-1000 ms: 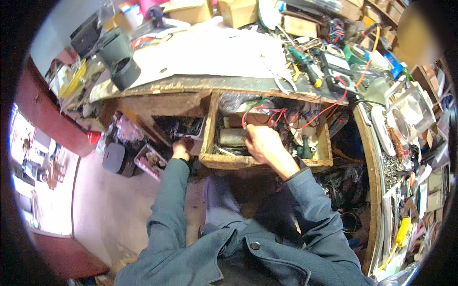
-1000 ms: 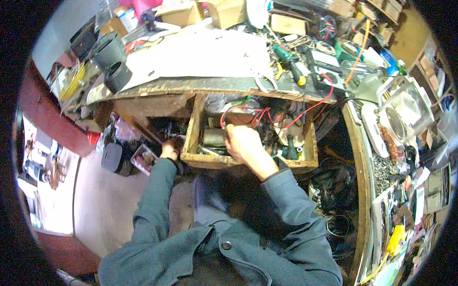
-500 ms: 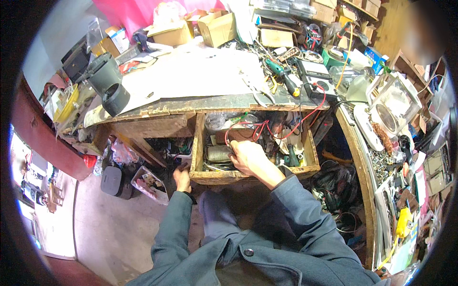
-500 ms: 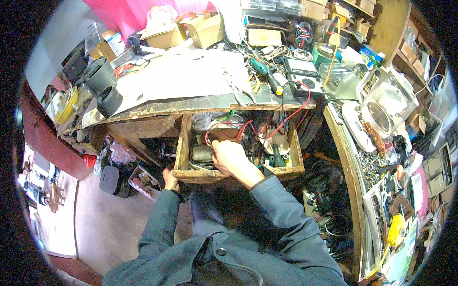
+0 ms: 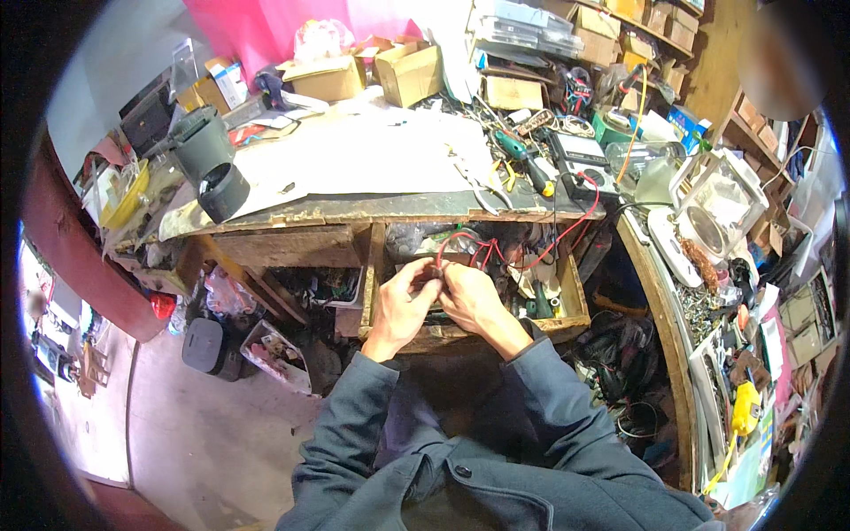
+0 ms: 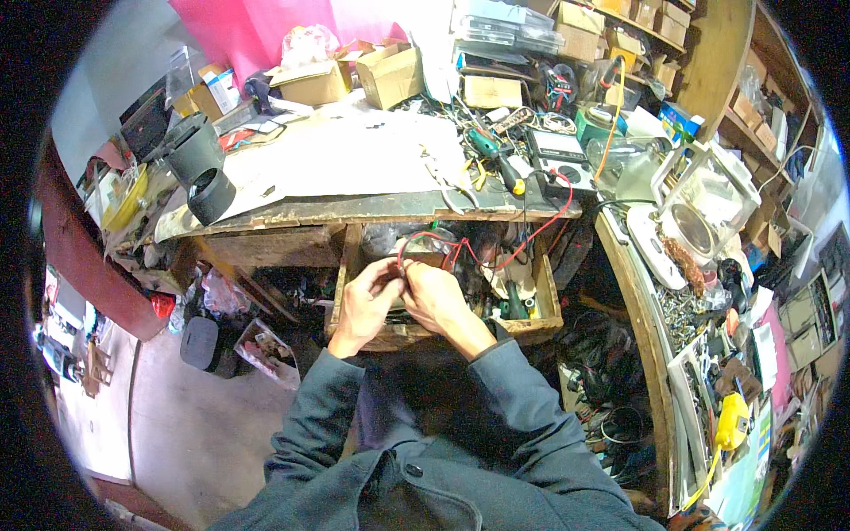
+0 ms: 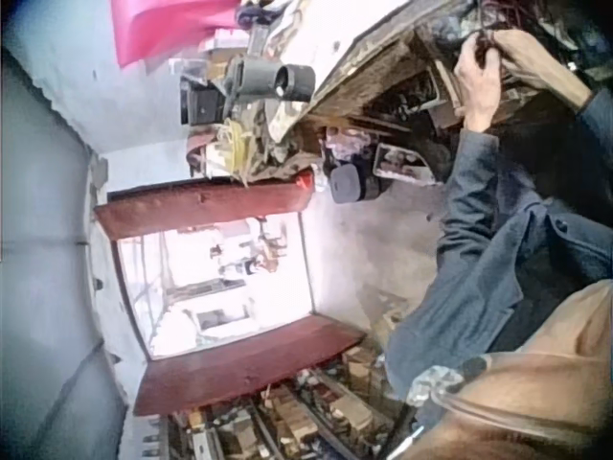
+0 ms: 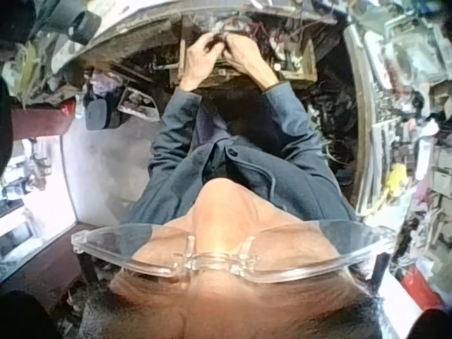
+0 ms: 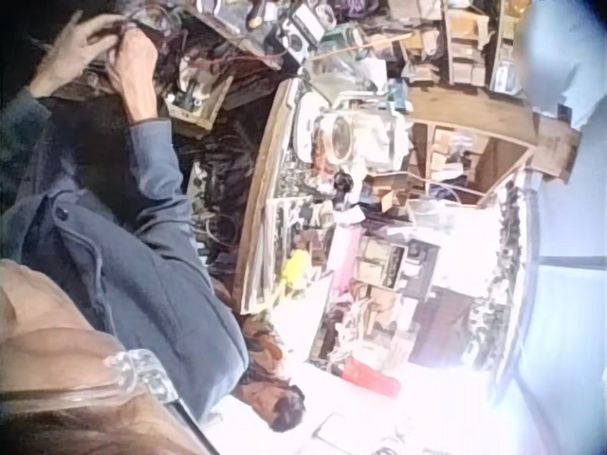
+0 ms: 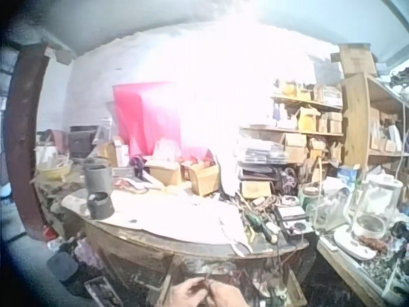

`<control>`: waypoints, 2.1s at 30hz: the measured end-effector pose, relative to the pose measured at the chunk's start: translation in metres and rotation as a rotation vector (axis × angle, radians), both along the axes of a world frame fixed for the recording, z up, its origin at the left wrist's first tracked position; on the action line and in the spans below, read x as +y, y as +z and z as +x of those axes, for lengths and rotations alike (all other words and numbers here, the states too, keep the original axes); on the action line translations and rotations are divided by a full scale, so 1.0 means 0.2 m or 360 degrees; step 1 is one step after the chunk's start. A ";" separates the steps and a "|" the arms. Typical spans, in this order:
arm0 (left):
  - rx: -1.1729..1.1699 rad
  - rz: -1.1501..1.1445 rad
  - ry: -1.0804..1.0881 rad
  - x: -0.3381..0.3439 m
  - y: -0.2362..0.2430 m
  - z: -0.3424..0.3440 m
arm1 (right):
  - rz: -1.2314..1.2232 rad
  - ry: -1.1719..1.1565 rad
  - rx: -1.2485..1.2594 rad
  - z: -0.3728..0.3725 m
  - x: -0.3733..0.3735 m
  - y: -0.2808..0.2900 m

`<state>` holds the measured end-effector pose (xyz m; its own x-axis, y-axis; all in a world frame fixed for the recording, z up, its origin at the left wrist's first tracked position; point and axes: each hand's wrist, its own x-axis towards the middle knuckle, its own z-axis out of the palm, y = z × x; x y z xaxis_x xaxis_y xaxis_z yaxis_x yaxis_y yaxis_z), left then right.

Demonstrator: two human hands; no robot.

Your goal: The person works at a cluttered workbench, using a soldering iron and pliers to manipulate small electronic components and wires. They repeatedly heat and adjust connections on a small device, occasionally retrieving additional items from a drawer.

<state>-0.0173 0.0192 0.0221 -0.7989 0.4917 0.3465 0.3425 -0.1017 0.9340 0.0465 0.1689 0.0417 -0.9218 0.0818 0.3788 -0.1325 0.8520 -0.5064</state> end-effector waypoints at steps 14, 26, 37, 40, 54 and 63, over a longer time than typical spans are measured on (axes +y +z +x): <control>0.0218 -0.0408 -0.0327 -0.10 0.06 0.01 | -0.0849 -0.0030 0.0355 0.05 0.05 0.01; 0.0338 -0.0402 -0.0338 -0.09 0.02 0.00 | -0.1607 -0.0286 0.0479 0.32 0.36 0.22; 0.0282 -0.0369 -0.0322 -0.10 0.03 0.01 | 0.0298 -0.1160 -0.0125 0.73 0.76 0.14; 0.0319 -0.0323 -0.0289 -0.10 0.01 0.00 | 0.0332 -0.1104 -0.0205 0.74 0.79 0.05; 0.0564 -0.0701 -0.0193 -0.06 0.02 0.03 | 0.0211 -0.0899 0.0151 0.71 0.66 0.17; 0.0833 -0.1088 0.0009 -0.01 0.09 0.12 | 0.0274 -0.0542 0.0418 0.40 0.61 0.41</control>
<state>0.0074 0.0164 0.0392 -0.6219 0.7233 0.3002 0.7449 0.4283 0.5115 0.1268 0.2915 0.1244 -0.7246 0.2787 0.6303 0.0646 0.9380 -0.3404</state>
